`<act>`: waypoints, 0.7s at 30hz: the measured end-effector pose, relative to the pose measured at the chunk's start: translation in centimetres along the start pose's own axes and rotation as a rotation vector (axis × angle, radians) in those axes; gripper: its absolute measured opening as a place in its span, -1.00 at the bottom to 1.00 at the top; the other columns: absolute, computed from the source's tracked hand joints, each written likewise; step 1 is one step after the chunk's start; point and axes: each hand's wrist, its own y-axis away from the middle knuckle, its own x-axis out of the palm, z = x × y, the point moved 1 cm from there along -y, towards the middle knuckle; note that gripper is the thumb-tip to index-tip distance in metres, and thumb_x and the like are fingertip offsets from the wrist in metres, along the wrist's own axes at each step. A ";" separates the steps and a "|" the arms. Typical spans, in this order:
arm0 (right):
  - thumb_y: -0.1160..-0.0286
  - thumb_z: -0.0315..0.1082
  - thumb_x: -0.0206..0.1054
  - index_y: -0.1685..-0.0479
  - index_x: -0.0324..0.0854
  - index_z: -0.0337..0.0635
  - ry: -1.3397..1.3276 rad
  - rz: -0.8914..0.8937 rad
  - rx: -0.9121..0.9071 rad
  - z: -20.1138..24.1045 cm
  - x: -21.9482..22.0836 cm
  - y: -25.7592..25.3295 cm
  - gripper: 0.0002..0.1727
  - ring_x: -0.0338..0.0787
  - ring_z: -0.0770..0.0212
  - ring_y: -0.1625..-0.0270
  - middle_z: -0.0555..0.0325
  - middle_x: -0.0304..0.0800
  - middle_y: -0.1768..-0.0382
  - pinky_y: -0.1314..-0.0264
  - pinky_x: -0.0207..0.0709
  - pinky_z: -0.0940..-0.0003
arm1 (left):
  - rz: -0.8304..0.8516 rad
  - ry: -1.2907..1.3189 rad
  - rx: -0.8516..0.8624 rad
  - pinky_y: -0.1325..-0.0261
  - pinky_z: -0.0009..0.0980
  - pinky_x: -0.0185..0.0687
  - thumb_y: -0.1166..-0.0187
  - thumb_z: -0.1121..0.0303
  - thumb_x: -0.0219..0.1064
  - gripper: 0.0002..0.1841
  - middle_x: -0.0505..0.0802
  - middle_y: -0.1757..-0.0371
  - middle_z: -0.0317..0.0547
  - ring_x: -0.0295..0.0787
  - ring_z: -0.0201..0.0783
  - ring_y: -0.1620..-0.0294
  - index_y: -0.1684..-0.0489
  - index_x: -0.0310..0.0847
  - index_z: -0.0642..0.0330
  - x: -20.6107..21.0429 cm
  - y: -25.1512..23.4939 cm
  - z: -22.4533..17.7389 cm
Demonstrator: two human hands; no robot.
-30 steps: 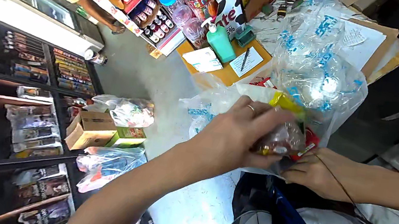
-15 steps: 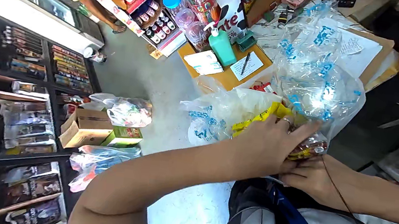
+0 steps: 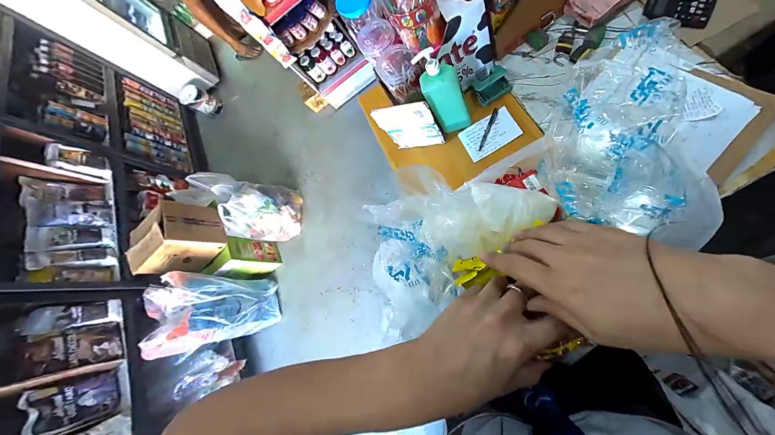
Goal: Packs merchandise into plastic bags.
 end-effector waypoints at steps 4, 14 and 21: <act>-0.60 -0.58 0.27 -0.72 0.33 -0.24 0.091 0.142 0.107 -0.6 -1.0 -1.6 -0.36 0.53 -0.31 -0.58 -0.30 0.57 -0.49 -0.58 0.39 -0.17 | 0.082 0.047 -0.027 0.27 -0.02 0.74 -0.42 0.10 0.47 -0.43 0.75 -0.21 0.38 0.81 0.30 0.05 -0.49 0.63 -0.06 -0.5 0.2 0.2; -0.21 -0.74 0.47 0.00 0.77 -0.29 0.404 -0.079 0.126 -2.5 0.8 -2.7 -0.65 0.78 -0.29 0.01 -0.21 0.79 0.20 -0.18 0.52 -0.23 | 0.228 0.072 0.003 0.25 0.09 0.72 -0.38 0.16 0.54 -0.29 0.72 -0.26 0.42 0.80 0.35 0.05 -0.66 0.51 -0.14 -1.3 -0.1 1.5; -0.29 -0.71 0.44 0.02 0.76 -0.25 0.503 -0.156 0.157 -2.2 0.7 -2.7 -0.70 0.79 -0.17 0.10 -0.13 0.76 0.27 -0.19 0.52 -0.12 | 0.524 0.017 -0.074 -0.11 0.27 0.59 -0.45 0.34 0.49 -0.24 0.58 -0.51 0.47 0.66 0.51 -0.26 -0.76 0.35 -0.18 -0.4 0.4 3.5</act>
